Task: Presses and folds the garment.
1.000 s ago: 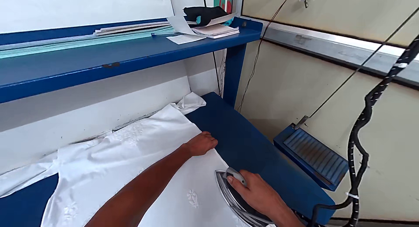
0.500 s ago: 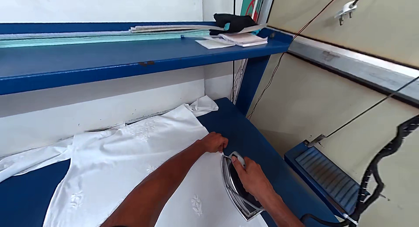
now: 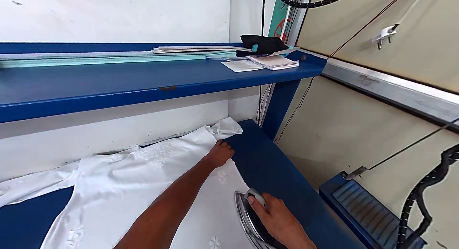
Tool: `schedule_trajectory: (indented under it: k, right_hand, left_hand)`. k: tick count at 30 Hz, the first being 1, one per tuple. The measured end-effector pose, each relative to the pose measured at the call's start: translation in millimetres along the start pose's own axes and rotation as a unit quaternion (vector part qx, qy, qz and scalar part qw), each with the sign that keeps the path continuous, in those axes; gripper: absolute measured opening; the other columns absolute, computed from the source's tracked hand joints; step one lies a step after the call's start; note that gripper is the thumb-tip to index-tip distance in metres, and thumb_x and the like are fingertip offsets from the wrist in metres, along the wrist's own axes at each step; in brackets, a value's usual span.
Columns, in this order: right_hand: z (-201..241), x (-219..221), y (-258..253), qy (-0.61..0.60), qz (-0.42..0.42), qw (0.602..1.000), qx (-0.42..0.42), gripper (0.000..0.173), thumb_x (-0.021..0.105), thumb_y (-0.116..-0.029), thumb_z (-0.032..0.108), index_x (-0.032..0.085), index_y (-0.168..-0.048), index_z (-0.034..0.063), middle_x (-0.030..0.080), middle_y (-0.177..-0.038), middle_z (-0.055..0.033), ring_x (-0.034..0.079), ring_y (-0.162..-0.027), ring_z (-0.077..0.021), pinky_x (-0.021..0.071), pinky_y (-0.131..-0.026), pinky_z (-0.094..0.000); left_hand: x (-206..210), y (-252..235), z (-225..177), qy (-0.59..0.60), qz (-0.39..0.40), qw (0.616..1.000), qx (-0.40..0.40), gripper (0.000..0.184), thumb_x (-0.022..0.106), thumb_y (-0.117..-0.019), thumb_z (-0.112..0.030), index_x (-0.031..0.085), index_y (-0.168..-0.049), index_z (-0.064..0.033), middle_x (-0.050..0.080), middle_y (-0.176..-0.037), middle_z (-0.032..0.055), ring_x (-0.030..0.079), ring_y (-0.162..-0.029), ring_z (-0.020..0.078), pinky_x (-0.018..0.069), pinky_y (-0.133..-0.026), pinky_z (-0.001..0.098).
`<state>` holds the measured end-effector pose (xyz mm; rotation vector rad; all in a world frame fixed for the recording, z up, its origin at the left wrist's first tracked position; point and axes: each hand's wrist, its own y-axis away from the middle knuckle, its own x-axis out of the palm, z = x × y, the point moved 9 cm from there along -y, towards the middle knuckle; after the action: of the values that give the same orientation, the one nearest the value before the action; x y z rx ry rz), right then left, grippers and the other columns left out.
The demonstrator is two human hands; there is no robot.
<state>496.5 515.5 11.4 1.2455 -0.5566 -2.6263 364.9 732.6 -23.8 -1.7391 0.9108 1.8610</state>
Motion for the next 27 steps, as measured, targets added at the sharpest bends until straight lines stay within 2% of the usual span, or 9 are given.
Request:
schedule_trajectory:
  k: [2, 6, 10, 12, 14, 16, 19, 23, 27]
  right_hand:
    - [4, -2, -8, -0.005, -0.011, 1.000, 0.008, 0.065, 0.037, -0.0989, 0.072, 0.062, -0.108, 0.0120, 0.062, -0.082, -0.0082, 0.065, -0.072, -0.0254, 0.0542, -0.065, -0.0460]
    - [13, -9, -28, -0.016, -0.039, 0.999, 0.024, 0.063, 0.038, -0.1006, 0.069, 0.062, -0.108, 0.0116, 0.063, -0.081, -0.0080, 0.066, -0.069, -0.0239, 0.0553, -0.063, -0.0434]
    - [28, -16, -46, -0.016, -0.049, 0.998, 0.025, 0.061, 0.038, -0.1026, 0.066, 0.062, -0.110, 0.0107, 0.063, -0.082, -0.0083, 0.066, -0.068, -0.0230, 0.0554, -0.064, -0.0422]
    - [32, -18, -54, -0.018, -0.048, 0.998, 0.024, 0.059, 0.039, -0.1031, 0.065, 0.062, -0.109, 0.0106, 0.062, -0.081, -0.0079, 0.065, -0.067, -0.0219, 0.0553, -0.064, -0.0411]
    - [33, -18, -61, -0.022, -0.044, 0.999, 0.023, 0.059, 0.039, -0.1028, 0.065, 0.061, -0.109, 0.0107, 0.062, -0.081, -0.0076, 0.065, -0.065, -0.0210, 0.0557, -0.063, -0.0402]
    - [36, -20, -66, -0.019, -0.049, 0.998, 0.019, 0.059, 0.039, -0.1028, 0.066, 0.061, -0.109, 0.0111, 0.062, -0.080, -0.0073, 0.065, -0.064, -0.0206, 0.0557, -0.062, -0.0394]
    - [43, -23, -75, -0.007, -0.053, 0.998, 0.025, 0.057, 0.039, -0.1041, 0.063, 0.061, -0.107, 0.0102, 0.062, -0.080, -0.0086, 0.065, -0.066, -0.0217, 0.0558, -0.064, -0.0405]
    - [52, -28, -102, 0.000, -0.068, 0.997, 0.023, 0.060, 0.037, -0.1041, 0.064, 0.062, -0.107, 0.0102, 0.063, -0.080, -0.0096, 0.066, -0.067, -0.0228, 0.0562, -0.065, -0.0416]
    - [65, -37, -123, -0.012, -0.078, 0.997, 0.015, 0.062, 0.035, -0.1046, 0.064, 0.062, -0.108, 0.0085, 0.064, -0.085, -0.0119, 0.067, -0.071, -0.0245, 0.0560, -0.069, -0.0436]
  left_hand:
    - [2, -1, 0, -0.019, 0.007, 1.000, 0.005, 0.024, 0.051, -0.1042, -0.007, 0.066, -0.122, -0.0031, 0.066, -0.125, 0.0171, 0.055, -0.130, 0.0357, 0.0253, -0.121, 0.0590]
    - [6, 0, 8, -0.009, -0.008, 0.999, 0.037, 0.022, 0.051, -0.1036, -0.006, 0.065, -0.121, -0.0036, 0.068, -0.122, 0.0151, 0.058, -0.129, 0.0326, 0.0212, -0.123, 0.0591]
    - [2, 4, 6, -0.016, -0.015, 0.996, 0.092, 0.022, 0.050, -0.1052, -0.009, 0.065, -0.121, -0.0049, 0.066, -0.127, 0.0134, 0.048, -0.141, 0.0317, 0.0138, -0.125, 0.0612]
    - [2, 4, 4, -0.030, -0.019, 0.991, 0.125, 0.021, 0.051, -0.1049, -0.009, 0.066, -0.120, -0.0047, 0.067, -0.124, 0.0136, 0.048, -0.139, 0.0328, 0.0137, -0.125, 0.0614]
    - [5, 0, 7, -0.045, -0.019, 0.989, 0.140, 0.019, 0.057, -0.1030, -0.011, 0.066, -0.120, -0.0075, 0.067, -0.124, 0.0126, 0.048, -0.139, 0.0329, 0.0131, -0.125, 0.0624]
    - [5, -5, 19, -0.056, -0.005, 0.991, 0.120, 0.024, 0.061, -0.1018, -0.014, 0.066, -0.125, -0.0100, 0.066, -0.127, 0.0134, 0.045, -0.142, 0.0338, 0.0101, -0.125, 0.0639]
    - [-3, -6, 31, -0.075, -0.005, 0.993, 0.091, 0.024, 0.052, -0.1055, -0.010, 0.069, -0.121, -0.0042, 0.068, -0.121, 0.0183, 0.051, -0.135, 0.0382, 0.0120, -0.124, 0.0644]
    - [-6, -6, 31, -0.095, -0.037, 0.993, 0.054, 0.024, 0.048, -0.1058, -0.007, 0.069, -0.118, -0.0027, 0.069, -0.117, 0.0161, 0.055, -0.130, 0.0355, 0.0141, -0.125, 0.0622]
    - [-19, 7, 34, -0.018, -0.030, 0.998, -0.047, 0.029, 0.055, -0.1005, -0.003, 0.065, -0.127, -0.0058, 0.064, -0.130, 0.0157, 0.048, -0.139, 0.0352, 0.0141, -0.123, 0.0644]
